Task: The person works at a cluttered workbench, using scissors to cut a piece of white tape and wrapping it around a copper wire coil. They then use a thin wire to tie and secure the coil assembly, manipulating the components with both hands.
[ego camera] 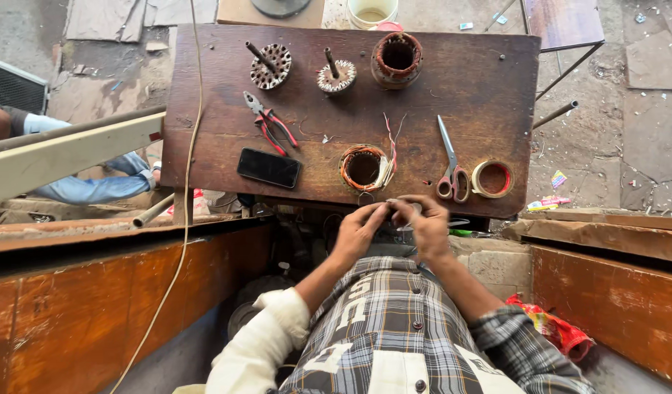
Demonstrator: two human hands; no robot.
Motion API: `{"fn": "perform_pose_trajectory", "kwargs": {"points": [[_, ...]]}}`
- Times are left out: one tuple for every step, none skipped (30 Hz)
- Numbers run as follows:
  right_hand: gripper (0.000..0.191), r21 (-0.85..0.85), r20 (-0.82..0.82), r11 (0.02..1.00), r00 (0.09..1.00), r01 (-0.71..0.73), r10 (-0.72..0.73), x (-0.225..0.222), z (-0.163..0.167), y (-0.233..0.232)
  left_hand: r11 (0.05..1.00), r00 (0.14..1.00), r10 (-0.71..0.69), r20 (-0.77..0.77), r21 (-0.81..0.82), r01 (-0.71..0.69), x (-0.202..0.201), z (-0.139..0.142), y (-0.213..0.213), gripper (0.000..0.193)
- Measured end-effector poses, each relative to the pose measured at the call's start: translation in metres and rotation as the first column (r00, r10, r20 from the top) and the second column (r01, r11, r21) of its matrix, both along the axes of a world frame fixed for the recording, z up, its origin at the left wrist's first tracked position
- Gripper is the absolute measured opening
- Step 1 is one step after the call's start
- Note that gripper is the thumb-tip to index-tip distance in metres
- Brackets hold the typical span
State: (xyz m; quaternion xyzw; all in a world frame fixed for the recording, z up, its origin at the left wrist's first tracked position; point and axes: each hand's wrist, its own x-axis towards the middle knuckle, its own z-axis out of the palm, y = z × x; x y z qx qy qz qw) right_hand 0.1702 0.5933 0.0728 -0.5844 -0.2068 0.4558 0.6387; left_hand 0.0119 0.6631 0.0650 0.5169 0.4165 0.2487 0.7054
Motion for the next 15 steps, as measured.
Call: {"fn": "perform_pose_trajectory", "kwargs": {"points": [[0.016,-0.072,0.058,0.996,0.997,-0.05,0.054,-0.007,-0.003,0.0,0.998,0.997,0.027,0.073,-0.06,-0.023,0.008,-0.001,-0.002,0.031],[0.017,-0.143,0.114,0.985,0.988,-0.092,0.109,-0.011,-0.006,-0.002,0.992,0.988,0.055,0.145,-0.117,-0.038,0.013,-0.004,-0.002,0.031],[0.016,-0.143,0.191,0.984,0.973,-0.104,0.13,-0.011,-0.009,-0.006,0.983,0.973,0.085,0.216,-0.175,-0.047,0.015,-0.008,0.001,0.031],[0.016,-0.147,0.266,0.982,0.952,-0.117,0.154,-0.011,-0.011,-0.011,0.985,0.983,0.098,0.158,-0.158,-0.073,0.014,-0.015,0.005,0.029],[0.016,-0.156,0.336,0.979,0.925,-0.132,0.178,-0.011,-0.015,-0.017,0.985,0.989,0.114,0.098,-0.143,-0.099,0.009,-0.022,0.01,0.028],[0.016,-0.204,0.327,0.971,0.926,-0.126,0.189,-0.01,-0.019,-0.025,0.984,0.991,0.128,0.036,-0.13,-0.122,0.003,-0.03,0.016,0.026],[0.016,-0.252,0.317,0.96,0.928,-0.119,0.198,-0.007,-0.024,-0.032,0.974,0.981,0.194,-0.01,-0.115,-0.194,-0.004,-0.039,0.025,0.024],[0.016,-0.297,0.308,0.948,0.929,-0.111,0.205,-0.004,-0.03,-0.038,0.96,0.965,0.258,-0.054,-0.096,-0.263,-0.012,-0.047,0.035,0.021],[0.017,-0.317,0.277,0.943,0.94,-0.107,0.2,0.0,-0.037,-0.042,0.938,0.942,0.333,-0.03,-0.086,-0.335,-0.019,-0.054,0.046,0.02],[0.017,-0.337,0.246,0.936,0.95,-0.102,0.192,0.004,-0.046,-0.045,0.912,0.915,0.404,-0.005,-0.078,-0.404,-0.026,-0.06,0.057,0.02],[0.018,-0.357,0.214,0.929,0.96,-0.095,0.18,0.008,-0.054,-0.046,0.913,0.915,0.404,-0.003,-0.068,-0.403,-0.032,-0.064,0.066,0.02],[0.018,-0.344,0.139,0.933,0.976,-0.109,0.165,0.012,-0.062,-0.047,0.913,0.915,0.403,-0.001,-0.059,-0.403,-0.037,-0.067,0.074,0.021],[0.017,-0.327,0.064,0.937,0.986,-0.122,0.151,0.016,-0.07,-0.046,0.914,0.915,0.404,0.003,-0.047,-0.404,-0.04,-0.068,0.08,0.021],[0.017,-0.306,-0.011,0.942,0.99,-0.136,0.139,0.02,-0.078,-0.045,0.924,0.924,0.381,-0.018,-0.032,-0.382,-0.041,-0.067,0.084,0.022],[0.017,-0.32,-0.044,0.936,0.989,-0.146,0.139,0.023,-0.084,-0.044,0.933,0.932,0.36,-0.039,-0.016,-0.361,-0.042,-0.065,0.088,0.022]]}}
